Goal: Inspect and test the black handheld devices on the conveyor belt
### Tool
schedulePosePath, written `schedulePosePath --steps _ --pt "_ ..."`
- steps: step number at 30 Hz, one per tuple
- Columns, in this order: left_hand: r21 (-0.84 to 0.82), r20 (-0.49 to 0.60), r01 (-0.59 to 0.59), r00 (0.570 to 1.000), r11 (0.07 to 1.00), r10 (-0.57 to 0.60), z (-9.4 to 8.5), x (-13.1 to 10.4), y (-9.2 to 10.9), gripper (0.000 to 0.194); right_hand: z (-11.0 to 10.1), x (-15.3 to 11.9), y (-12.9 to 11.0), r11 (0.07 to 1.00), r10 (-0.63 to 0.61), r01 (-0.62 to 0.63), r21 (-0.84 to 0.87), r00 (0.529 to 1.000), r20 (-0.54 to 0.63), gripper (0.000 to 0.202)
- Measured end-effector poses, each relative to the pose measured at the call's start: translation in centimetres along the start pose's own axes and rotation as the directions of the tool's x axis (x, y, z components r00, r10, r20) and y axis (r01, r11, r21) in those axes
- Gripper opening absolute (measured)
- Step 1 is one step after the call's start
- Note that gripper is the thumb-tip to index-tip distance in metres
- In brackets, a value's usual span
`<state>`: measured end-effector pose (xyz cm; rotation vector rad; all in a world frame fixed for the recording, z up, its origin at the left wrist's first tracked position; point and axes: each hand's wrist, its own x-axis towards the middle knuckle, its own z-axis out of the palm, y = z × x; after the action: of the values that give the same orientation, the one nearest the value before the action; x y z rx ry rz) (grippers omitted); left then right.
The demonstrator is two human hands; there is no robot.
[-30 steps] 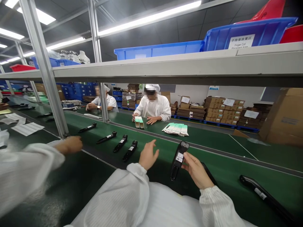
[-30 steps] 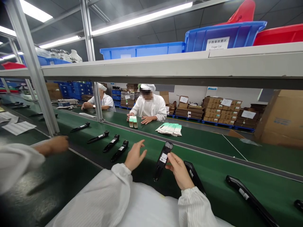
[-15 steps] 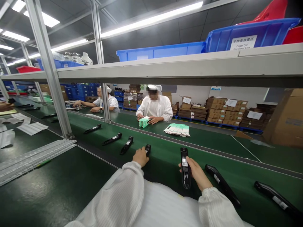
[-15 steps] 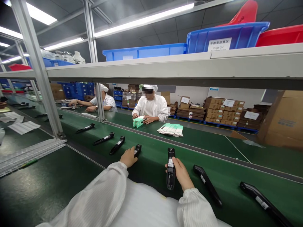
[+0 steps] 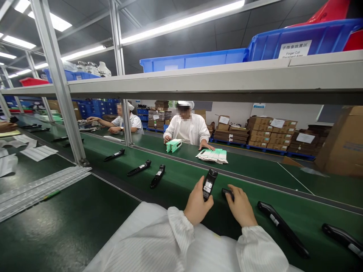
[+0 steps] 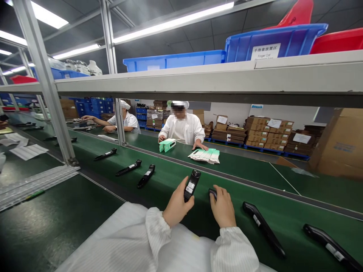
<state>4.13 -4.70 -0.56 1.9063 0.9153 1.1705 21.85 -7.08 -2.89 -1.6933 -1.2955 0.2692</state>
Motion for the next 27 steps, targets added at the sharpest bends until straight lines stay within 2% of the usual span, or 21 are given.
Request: schedulePosePath --steps 1,2,3,5,8,11,14,16,18,20,21,22,23,25,27 --pt "0.003 0.007 -0.026 1.0 1.0 0.026 0.2 -0.3 0.3 0.065 -0.1 -0.1 -0.9 0.991 -0.008 0.002 0.131 0.999 0.044 0.034" --pt "0.006 0.011 -0.051 0.999 0.999 0.051 0.4 -0.5 0.7 0.065 -0.3 -0.3 -1.9 0.958 -0.006 -0.037 0.286 0.989 0.149 0.035" --pt "0.006 0.014 -0.075 0.997 0.997 0.074 0.5 -0.6 0.9 0.064 -0.5 -0.5 -2.9 0.899 -0.014 -0.104 0.426 0.964 0.265 0.039" --pt "0.0 0.019 -0.119 0.993 0.993 0.119 0.6 -1.0 1.4 0.062 -0.7 -0.9 -4.6 0.781 -0.049 -0.201 0.592 0.924 0.379 0.043" --pt "-0.009 0.017 -0.171 0.985 0.985 0.171 0.6 -1.3 2.0 0.061 -0.9 -1.4 -5.9 0.71 -0.075 -0.226 0.666 0.917 0.392 0.041" --pt "-0.025 0.052 -0.19 0.98 0.981 0.191 0.3 -1.2 2.3 0.056 -1.1 -1.5 -6.1 0.697 -0.072 -0.217 0.683 0.927 0.368 0.038" --pt "0.017 0.083 -0.173 0.982 0.985 0.171 -0.7 -0.1 1.6 0.04 -1.2 -1.4 -5.9 0.705 -0.069 -0.199 0.681 0.936 0.345 0.037" --pt "0.155 0.034 -0.164 0.986 0.974 0.16 -2.2 1.2 0.2 0.036 -1.3 -1.3 -5.8 0.718 -0.063 -0.194 0.669 0.938 0.34 0.036" --pt "0.394 -0.044 -0.118 0.988 0.912 0.147 -4.3 2.7 -1.9 0.04 -1.3 -1.3 -5.8 0.726 -0.06 -0.194 0.659 0.938 0.342 0.035" --pt "0.634 -0.128 0.034 0.99 0.773 0.061 -6.7 3.9 -4.3 0.054 -1.3 -1.4 -5.9 0.729 -0.058 -0.196 0.656 0.937 0.344 0.034" --pt "0.7 -0.195 0.166 0.98 0.695 -0.038 -7.8 4.3 -5.4 0.056 -1.4 -1.5 -6.0 0.729 -0.053 -0.203 0.654 0.936 0.349 0.035" --pt "0.721 -0.244 0.302 0.953 0.624 -0.179 -8.7 4.5 -6.4 0.055 -1.4 -1.5 -6.1 0.728 -0.044 -0.216 0.651 0.933 0.358 0.035" --pt "0.722 -0.24 0.376 0.924 0.581 -0.299 -9.4 4.7 -7.2 0.052 -1.4 -1.6 -6.1 0.724 -0.031 -0.233 0.649 0.929 0.369 0.036" --pt "0.709 -0.21 0.426 0.888 0.561 -0.409 -10.0 4.7 -8.1 0.045 -1.5 -1.6 -6.2 0.71 -0.001 -0.275 0.649 0.921 0.39 0.038" --pt "0.684 -0.178 0.414 0.893 0.601 -0.413 -9.8 4.6 -8.4 0.044 -1.4 -1.5 -6.1 0.689 0.025 -0.31 0.656 0.914 0.405 0.039"
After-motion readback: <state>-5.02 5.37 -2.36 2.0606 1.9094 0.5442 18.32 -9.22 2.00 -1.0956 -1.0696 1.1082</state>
